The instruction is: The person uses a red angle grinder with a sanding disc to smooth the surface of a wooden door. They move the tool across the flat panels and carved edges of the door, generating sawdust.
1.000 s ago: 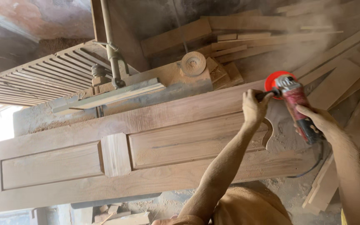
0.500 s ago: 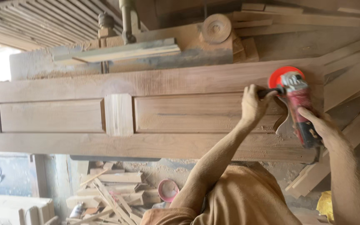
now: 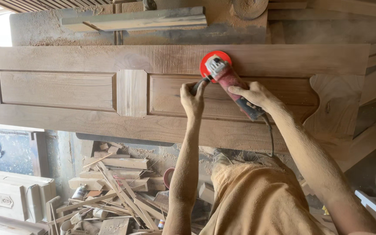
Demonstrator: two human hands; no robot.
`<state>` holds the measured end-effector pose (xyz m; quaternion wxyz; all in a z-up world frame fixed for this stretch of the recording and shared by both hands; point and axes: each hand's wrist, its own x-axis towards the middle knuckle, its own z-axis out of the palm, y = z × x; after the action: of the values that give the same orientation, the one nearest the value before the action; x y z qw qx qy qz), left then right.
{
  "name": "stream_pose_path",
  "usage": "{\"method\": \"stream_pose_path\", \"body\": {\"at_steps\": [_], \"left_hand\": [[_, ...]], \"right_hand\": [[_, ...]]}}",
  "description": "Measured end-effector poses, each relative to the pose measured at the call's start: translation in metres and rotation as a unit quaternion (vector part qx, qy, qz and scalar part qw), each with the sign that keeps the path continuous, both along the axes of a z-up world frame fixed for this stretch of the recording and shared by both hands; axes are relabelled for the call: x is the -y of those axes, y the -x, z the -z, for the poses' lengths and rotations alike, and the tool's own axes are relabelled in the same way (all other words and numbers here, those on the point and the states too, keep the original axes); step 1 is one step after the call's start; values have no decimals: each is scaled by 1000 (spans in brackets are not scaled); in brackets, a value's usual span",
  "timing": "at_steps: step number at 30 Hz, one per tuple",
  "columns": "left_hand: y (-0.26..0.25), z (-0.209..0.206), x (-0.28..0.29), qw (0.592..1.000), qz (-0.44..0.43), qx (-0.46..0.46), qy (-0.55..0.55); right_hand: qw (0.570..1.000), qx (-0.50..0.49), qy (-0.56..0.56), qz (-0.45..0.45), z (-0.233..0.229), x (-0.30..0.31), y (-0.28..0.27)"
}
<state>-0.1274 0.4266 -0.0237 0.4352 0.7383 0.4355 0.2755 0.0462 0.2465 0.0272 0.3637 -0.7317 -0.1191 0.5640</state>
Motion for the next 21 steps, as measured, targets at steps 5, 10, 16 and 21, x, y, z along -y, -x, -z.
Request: {"method": "stream_pose_path", "body": {"at_steps": [5,10,16,21], "left_hand": [[-10,2,23,1000,-3,-17,9],[-52,13,121,998,54,-11,-17],[-111,9,226,989,139,-31,46],[-157,-1,290,966,227,-48,111]], "right_hand": [[999,-26,-14,16,13,28,-10],[996,-12,31,87,24,140,-31],[971,-49,86,215,15,260,-55],[958,-47,56,276,28,350,-66]]}}
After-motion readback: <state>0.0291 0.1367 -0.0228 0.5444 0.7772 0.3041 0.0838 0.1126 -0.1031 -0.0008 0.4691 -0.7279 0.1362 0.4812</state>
